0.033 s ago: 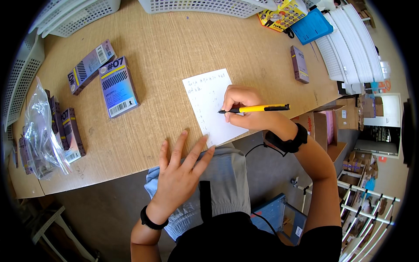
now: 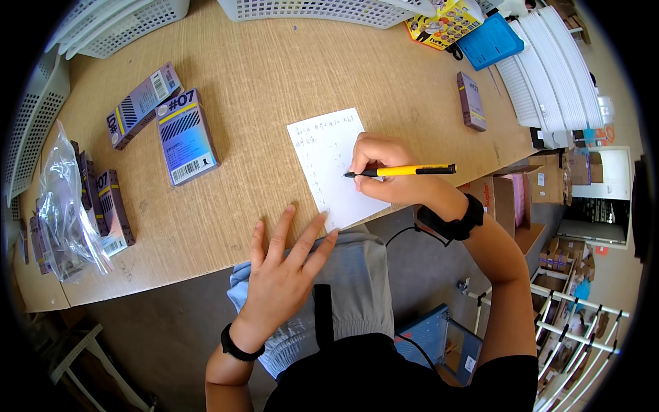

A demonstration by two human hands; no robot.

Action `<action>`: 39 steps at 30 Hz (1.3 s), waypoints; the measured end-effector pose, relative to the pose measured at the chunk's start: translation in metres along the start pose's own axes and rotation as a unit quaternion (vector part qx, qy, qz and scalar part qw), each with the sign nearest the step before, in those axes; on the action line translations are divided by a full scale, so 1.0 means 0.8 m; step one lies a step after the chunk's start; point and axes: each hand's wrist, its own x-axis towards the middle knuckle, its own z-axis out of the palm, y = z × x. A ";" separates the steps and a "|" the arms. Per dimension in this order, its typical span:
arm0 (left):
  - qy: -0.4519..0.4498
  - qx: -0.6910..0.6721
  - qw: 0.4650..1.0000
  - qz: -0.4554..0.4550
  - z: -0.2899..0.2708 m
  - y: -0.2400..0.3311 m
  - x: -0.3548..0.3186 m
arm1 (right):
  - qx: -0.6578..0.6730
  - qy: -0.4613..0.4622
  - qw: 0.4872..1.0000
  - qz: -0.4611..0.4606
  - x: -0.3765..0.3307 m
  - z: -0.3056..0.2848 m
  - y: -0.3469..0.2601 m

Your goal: The person writes on a notepad with a yellow pen, then picks up several small cassette tape boxes from a table. They open the boxes to reveal the tapes inside, close them, and place them in a neat stack on the table.

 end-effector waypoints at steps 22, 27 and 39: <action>-0.011 -0.007 1.000 -0.002 0.001 0.000 -0.002 | -0.039 -0.007 0.999 -0.019 -0.013 -0.005 -0.005; -0.017 -0.009 1.000 -0.002 -0.001 0.000 -0.001 | -0.042 0.002 0.999 0.000 -0.012 0.004 -0.020; -0.014 -0.001 1.000 -0.006 -0.004 0.001 0.001 | -0.040 -0.012 0.999 0.004 -0.012 0.003 -0.018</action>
